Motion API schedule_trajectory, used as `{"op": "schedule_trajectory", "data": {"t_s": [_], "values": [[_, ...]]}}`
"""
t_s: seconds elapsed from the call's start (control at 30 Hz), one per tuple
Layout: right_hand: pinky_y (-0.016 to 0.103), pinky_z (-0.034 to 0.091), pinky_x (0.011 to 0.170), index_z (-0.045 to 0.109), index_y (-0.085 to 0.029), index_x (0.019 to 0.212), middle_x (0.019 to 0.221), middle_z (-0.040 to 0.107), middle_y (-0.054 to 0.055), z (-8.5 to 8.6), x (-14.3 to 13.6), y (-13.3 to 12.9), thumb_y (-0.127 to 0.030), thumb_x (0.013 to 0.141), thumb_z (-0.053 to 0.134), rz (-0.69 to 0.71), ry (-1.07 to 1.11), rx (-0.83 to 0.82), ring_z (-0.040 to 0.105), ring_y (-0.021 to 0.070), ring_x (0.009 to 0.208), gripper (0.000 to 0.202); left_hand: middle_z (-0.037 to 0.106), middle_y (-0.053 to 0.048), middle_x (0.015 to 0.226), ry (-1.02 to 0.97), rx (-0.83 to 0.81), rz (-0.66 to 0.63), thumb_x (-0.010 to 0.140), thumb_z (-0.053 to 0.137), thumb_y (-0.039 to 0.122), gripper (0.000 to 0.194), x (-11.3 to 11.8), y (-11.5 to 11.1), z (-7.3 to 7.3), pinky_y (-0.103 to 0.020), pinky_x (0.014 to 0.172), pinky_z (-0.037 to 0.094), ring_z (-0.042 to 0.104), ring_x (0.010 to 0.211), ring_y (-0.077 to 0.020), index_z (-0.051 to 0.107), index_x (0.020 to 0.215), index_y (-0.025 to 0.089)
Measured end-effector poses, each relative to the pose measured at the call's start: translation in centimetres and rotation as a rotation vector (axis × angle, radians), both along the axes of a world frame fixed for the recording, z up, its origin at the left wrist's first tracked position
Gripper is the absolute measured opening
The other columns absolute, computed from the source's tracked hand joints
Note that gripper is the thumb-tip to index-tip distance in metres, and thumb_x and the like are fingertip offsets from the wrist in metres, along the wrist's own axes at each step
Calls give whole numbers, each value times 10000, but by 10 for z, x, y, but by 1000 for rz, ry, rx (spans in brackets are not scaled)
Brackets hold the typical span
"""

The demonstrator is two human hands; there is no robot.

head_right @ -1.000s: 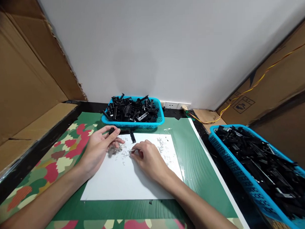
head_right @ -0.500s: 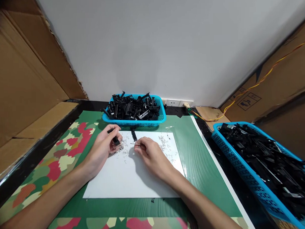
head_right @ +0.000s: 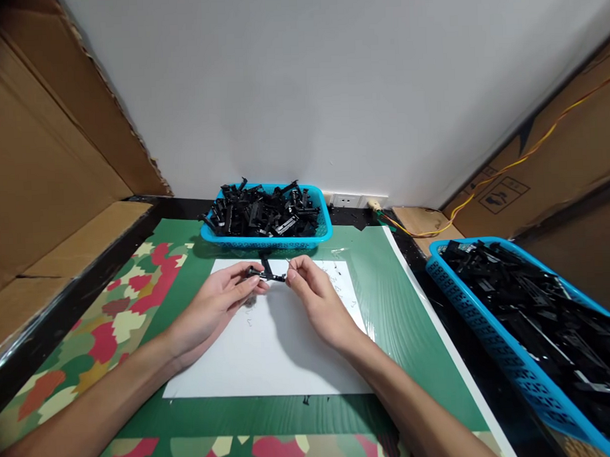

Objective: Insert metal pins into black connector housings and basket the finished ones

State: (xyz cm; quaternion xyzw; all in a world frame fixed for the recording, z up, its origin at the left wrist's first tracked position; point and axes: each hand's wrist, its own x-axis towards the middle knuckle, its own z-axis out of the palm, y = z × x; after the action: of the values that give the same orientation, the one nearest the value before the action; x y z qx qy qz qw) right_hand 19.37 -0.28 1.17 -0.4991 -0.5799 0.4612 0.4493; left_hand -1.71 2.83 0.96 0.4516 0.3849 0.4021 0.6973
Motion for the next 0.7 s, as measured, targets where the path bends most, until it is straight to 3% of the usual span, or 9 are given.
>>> {"op": "schedule_trajectory", "data": {"t_s": [0.23,0.33,0.47,0.6,0.7], "values": [[303,366,702,478,-239,936,835,464,-16,-6,10,5,-427,1071,485,-46,-141,57,430,173,761,232,756,-70,910,235,305,-8,924,757,392,250,5,-2,-10,-322,744,567,736,807,-220,699,1060,192],[298,354,667,511,-229,926,815,497,-14,-8,20,7,-392,1065,492,-58,-304,61,441,170,736,215,761,-62,950,418,455,-54,968,686,339,177,6,-10,-11,-311,720,535,706,780,-208,714,1094,218],[299,390,674,577,-213,932,829,593,7,-12,26,10,-345,1042,522,-14,-381,63,519,177,745,181,720,-18,828,592,691,-127,941,697,276,161,4,-16,-9,-302,689,471,615,680,-186,748,1091,246],[311,431,715,610,-211,935,871,652,27,-14,23,10,-335,1038,534,-4,-379,76,582,194,797,178,722,-2,843,631,743,-206,952,644,197,230,2,-17,-11,-289,676,450,590,668,-173,758,1139,268],[312,431,706,613,-210,941,867,652,25,-13,21,8,-332,1037,530,-23,-375,64,594,198,800,176,747,-12,882,643,742,-190,961,638,194,262,1,-17,-14,-295,676,444,589,675,-181,779,1164,279]]}}
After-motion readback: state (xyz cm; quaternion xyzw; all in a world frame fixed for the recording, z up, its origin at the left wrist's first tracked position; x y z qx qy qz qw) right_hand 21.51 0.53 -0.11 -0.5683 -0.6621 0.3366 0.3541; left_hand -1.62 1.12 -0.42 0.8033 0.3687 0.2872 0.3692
